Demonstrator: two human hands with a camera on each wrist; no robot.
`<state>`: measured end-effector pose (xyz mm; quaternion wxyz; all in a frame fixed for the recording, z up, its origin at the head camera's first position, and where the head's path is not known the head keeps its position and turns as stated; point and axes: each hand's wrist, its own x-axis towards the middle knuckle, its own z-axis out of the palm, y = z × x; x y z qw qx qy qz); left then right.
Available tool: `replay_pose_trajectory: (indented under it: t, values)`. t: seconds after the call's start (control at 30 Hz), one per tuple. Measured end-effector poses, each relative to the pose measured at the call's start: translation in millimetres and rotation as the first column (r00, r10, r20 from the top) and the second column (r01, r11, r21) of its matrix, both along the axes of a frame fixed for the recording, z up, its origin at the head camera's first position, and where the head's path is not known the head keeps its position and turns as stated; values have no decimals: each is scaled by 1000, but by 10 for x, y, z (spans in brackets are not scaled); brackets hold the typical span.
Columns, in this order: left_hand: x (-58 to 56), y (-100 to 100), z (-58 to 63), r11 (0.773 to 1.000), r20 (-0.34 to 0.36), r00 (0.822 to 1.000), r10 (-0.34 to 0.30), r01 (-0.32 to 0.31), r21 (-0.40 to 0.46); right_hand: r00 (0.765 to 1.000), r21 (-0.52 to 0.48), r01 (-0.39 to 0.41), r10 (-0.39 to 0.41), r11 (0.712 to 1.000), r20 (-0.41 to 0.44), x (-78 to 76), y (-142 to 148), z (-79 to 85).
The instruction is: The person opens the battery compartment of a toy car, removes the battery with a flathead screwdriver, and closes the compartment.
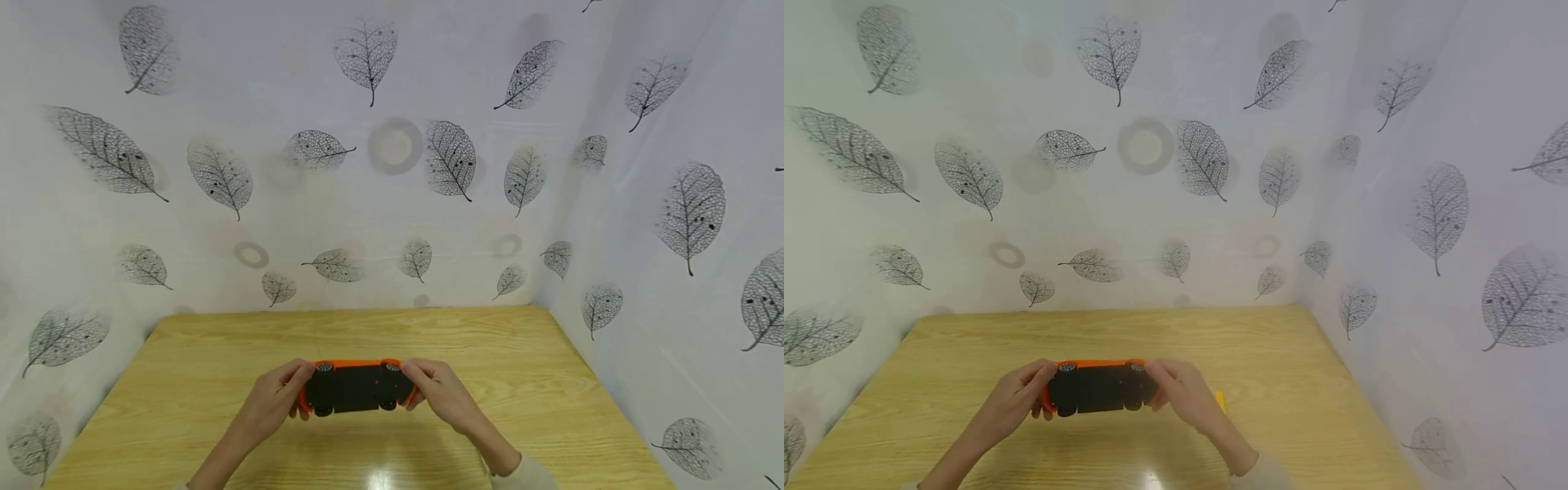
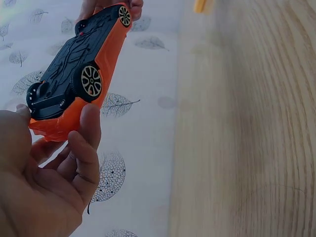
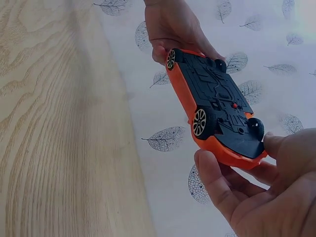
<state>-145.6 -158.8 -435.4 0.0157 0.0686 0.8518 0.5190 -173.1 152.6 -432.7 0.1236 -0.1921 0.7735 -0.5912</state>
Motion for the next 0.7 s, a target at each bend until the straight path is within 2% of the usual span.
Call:
replay_pose_trajectory:
  t: [0.13, 0.33, 0.53, 0.7]
  values:
    - [11, 14, 21, 1000, -1, 1000, 6, -6, 16, 1000, -21, 0, 0, 1000, 7, 12, 8, 0]
    - [20, 40, 18, 998, -28, 998, 61, -61, 31, 1000, -29, -8, 8, 1000, -17, 31, 31, -10]
    - [21, 56, -2, 990, 5, 998, 61, -61, 123, 999, -28, 3, -4, 1000, -37, 41, 40, -15]
    - [40, 99, -10, 980, -2, 994, 108, -106, 169, 999, -38, 5, -6, 999, -47, 44, 50, -31]
